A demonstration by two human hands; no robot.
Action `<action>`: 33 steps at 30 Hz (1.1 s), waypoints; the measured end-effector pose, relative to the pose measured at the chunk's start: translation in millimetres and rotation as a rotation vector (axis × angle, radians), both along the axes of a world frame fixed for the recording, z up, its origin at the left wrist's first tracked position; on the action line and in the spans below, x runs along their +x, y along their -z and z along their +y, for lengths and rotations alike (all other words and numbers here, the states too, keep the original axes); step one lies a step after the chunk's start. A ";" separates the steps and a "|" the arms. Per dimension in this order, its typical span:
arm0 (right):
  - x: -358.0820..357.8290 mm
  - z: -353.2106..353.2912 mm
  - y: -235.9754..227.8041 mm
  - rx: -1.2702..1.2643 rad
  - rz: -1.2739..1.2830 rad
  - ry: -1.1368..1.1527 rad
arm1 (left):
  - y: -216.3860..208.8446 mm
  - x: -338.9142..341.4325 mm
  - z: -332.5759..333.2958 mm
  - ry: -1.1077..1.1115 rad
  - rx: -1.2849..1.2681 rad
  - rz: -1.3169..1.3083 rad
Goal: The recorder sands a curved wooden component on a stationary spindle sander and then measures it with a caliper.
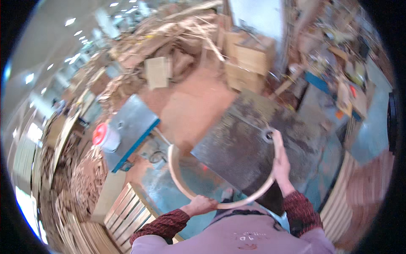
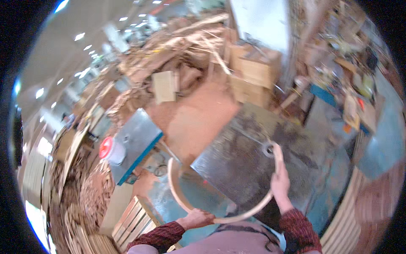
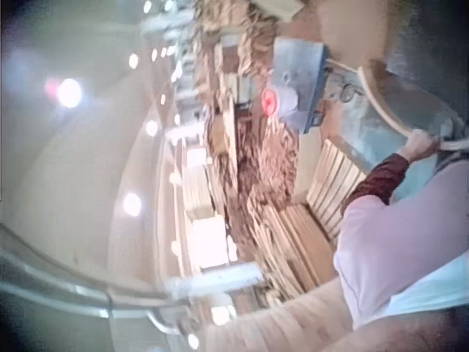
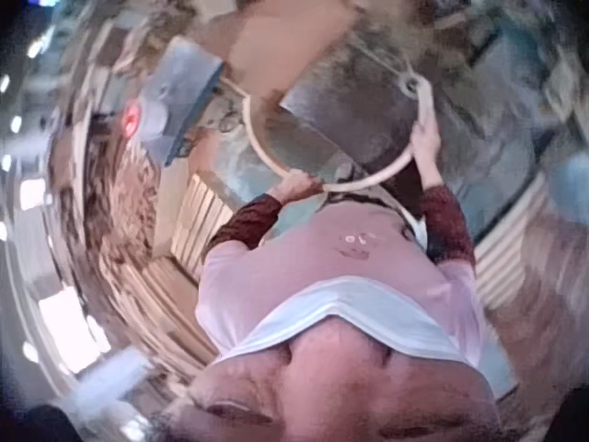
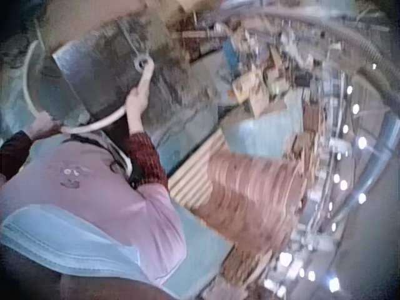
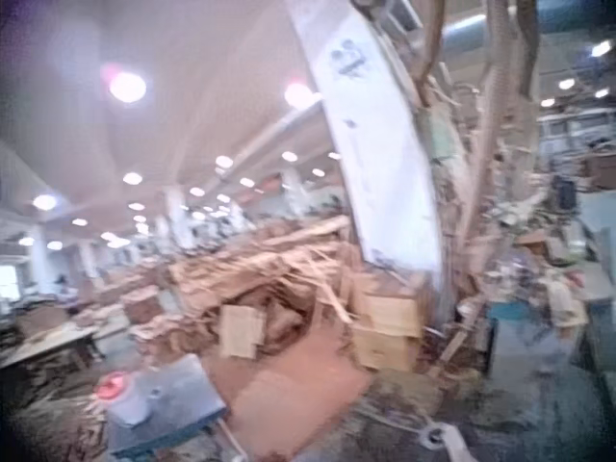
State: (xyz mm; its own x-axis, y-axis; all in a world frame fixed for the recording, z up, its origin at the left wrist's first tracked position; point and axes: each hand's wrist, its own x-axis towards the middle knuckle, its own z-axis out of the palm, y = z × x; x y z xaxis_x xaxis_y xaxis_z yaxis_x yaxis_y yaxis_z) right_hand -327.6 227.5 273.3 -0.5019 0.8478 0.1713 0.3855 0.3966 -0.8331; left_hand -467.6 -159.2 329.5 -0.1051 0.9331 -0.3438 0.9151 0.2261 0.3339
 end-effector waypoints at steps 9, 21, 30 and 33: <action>-23.2 -44.5 -118.2 -0.236 0.375 -0.217 | -81.9 -18.1 69.9 -0.282 0.366 0.136; -6.7 -102.9 -110.8 0.139 0.375 -0.450 | -211.3 10.7 233.2 -0.692 1.470 -0.888; 60.0 -10.9 -95.6 0.140 0.419 -0.054 | -199.5 24.3 246.6 -0.794 1.176 -1.049; 98.2 -1.6 -106.2 0.002 0.309 0.051 | -177.9 29.5 268.8 -0.575 1.332 -1.157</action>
State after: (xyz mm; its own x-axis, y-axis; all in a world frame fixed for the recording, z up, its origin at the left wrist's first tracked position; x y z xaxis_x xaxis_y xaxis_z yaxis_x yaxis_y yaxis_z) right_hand -229.4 225.9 379.5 -0.3828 0.8699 0.3111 0.1332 0.3851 -0.9132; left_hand -438.1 109.6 507.4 -0.7447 0.5532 0.3733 0.0455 -0.5160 0.8554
